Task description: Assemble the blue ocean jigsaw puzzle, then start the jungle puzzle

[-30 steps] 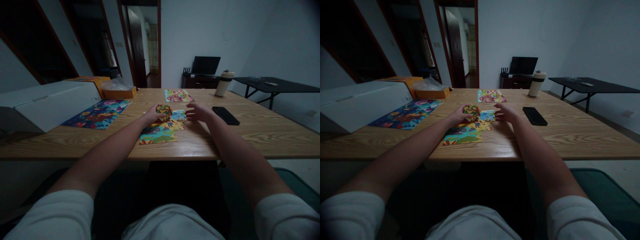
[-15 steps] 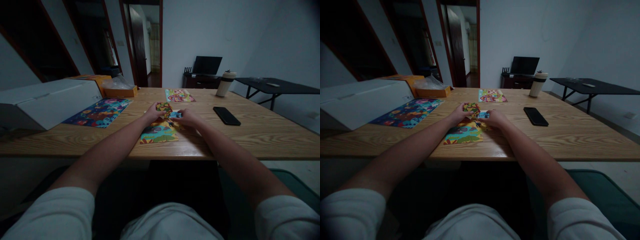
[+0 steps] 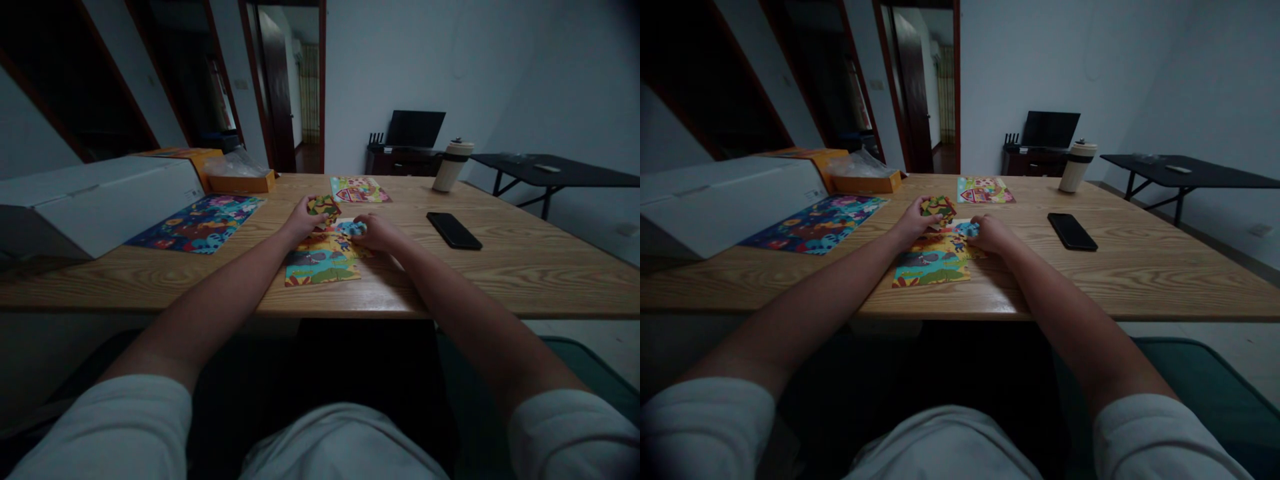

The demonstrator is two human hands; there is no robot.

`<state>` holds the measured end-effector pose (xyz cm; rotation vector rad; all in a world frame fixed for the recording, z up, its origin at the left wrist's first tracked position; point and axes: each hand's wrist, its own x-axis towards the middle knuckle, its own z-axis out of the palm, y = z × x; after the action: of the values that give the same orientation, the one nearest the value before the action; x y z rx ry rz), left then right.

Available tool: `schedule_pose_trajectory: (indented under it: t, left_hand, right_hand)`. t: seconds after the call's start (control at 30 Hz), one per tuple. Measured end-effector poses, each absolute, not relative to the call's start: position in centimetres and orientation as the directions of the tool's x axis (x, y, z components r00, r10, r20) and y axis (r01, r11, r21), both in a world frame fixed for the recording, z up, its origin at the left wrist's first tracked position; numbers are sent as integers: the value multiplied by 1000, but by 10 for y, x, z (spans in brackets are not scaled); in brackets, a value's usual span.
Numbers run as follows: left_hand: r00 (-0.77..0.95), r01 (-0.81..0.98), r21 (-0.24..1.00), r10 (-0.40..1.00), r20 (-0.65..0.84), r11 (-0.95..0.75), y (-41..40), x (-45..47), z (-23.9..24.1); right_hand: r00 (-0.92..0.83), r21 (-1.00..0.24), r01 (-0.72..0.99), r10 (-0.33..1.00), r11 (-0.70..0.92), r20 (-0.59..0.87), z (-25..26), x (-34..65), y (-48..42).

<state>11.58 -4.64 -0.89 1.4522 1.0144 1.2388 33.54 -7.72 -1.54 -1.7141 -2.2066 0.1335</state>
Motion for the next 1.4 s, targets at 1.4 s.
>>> schedule_pose_trajectory:
  t: [1.4]
  left_hand:
    - [322, -29, 998, 944, 65, -59, -48, 120, -13]
  right_hand:
    - [-1, -675, 663, 902, 323, 431, 0, 357, -71]
